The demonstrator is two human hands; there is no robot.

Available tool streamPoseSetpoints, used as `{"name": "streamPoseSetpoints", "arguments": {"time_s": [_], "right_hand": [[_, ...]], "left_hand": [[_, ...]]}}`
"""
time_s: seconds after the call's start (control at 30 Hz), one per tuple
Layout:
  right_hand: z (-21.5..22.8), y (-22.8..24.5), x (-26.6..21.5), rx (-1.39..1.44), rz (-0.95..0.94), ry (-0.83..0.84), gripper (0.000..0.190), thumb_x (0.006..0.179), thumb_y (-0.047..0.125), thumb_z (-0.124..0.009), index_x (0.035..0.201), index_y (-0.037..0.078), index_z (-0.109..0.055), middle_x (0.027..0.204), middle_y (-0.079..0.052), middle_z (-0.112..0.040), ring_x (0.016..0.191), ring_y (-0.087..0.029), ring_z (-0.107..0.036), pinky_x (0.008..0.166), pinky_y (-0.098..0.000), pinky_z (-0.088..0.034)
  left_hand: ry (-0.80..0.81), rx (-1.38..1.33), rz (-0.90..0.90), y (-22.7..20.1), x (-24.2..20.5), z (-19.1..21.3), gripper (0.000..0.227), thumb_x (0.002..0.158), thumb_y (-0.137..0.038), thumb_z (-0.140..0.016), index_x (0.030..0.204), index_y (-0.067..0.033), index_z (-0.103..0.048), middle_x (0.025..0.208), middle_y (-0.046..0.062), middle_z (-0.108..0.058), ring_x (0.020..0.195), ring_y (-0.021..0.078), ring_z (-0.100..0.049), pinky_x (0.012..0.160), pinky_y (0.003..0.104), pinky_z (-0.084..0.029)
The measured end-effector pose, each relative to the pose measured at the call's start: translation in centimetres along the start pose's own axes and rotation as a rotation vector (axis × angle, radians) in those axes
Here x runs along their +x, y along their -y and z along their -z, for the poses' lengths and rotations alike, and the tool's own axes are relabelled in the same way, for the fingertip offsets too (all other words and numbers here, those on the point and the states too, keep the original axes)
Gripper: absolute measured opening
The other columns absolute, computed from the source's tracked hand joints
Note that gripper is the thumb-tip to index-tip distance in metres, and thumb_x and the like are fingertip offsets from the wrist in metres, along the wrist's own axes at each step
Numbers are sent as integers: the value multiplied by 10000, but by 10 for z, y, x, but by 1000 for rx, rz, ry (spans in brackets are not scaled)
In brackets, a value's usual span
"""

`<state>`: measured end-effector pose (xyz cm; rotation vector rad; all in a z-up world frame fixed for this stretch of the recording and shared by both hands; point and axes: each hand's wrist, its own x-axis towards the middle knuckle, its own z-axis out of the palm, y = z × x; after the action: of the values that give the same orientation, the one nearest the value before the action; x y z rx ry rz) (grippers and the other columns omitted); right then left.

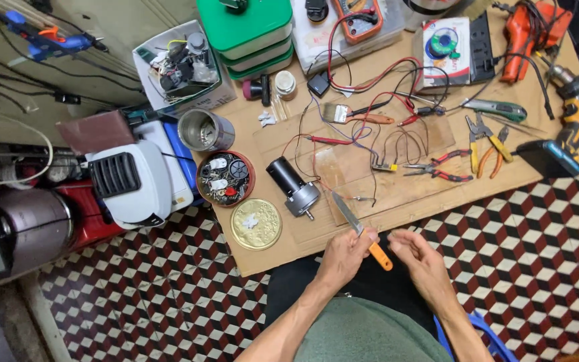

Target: Connecting wires, analyzing electronic components, and checking the shaft rotation of a small electric motor mechanism.

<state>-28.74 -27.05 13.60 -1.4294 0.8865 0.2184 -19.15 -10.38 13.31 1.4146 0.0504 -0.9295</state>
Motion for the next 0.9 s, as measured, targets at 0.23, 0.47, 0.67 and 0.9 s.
{"name": "streamPoseSetpoints", "arguments": {"time_s": [0.23,0.47,0.67,0.9], "right_hand": [[-124,19,14,147,52,17,310,1011,226,-578,1179,-5,-698,1032,-58,-768,916,-103,-668,798,-249,-530],[-153,-36,49,216,63,-51,256,1025,203,-594,1069,-29,-694,821,-42,-699,686,-115,-642,656,-276,-526],[-157,-25,51,-187,55,-133,279,999,267,-592,984,14,-708,757,-55,-693,668,-135,-626,644,-301,-514],[-163,-18,67,-487,28,-171,341,968,370,-632,967,39,-712,638,-163,-602,590,-263,-595,599,-420,-481]], "left_hand": [[216,418,-33,15,-24,70,390,1036,-308,-577,863,39,-616,653,68,-596,606,131,-590,567,326,-469],[224,605,-130,-16,-14,152,264,1003,-283,-590,1035,-33,-667,829,133,-709,750,229,-679,686,377,-538],[-83,1078,-300,-55,48,220,301,977,-224,-625,1225,-55,-646,1129,139,-729,1069,303,-683,909,418,-543],[250,1501,-766,-30,86,225,476,884,-57,-604,1355,3,-562,1462,193,-538,1370,357,-493,1132,445,-404]]}}
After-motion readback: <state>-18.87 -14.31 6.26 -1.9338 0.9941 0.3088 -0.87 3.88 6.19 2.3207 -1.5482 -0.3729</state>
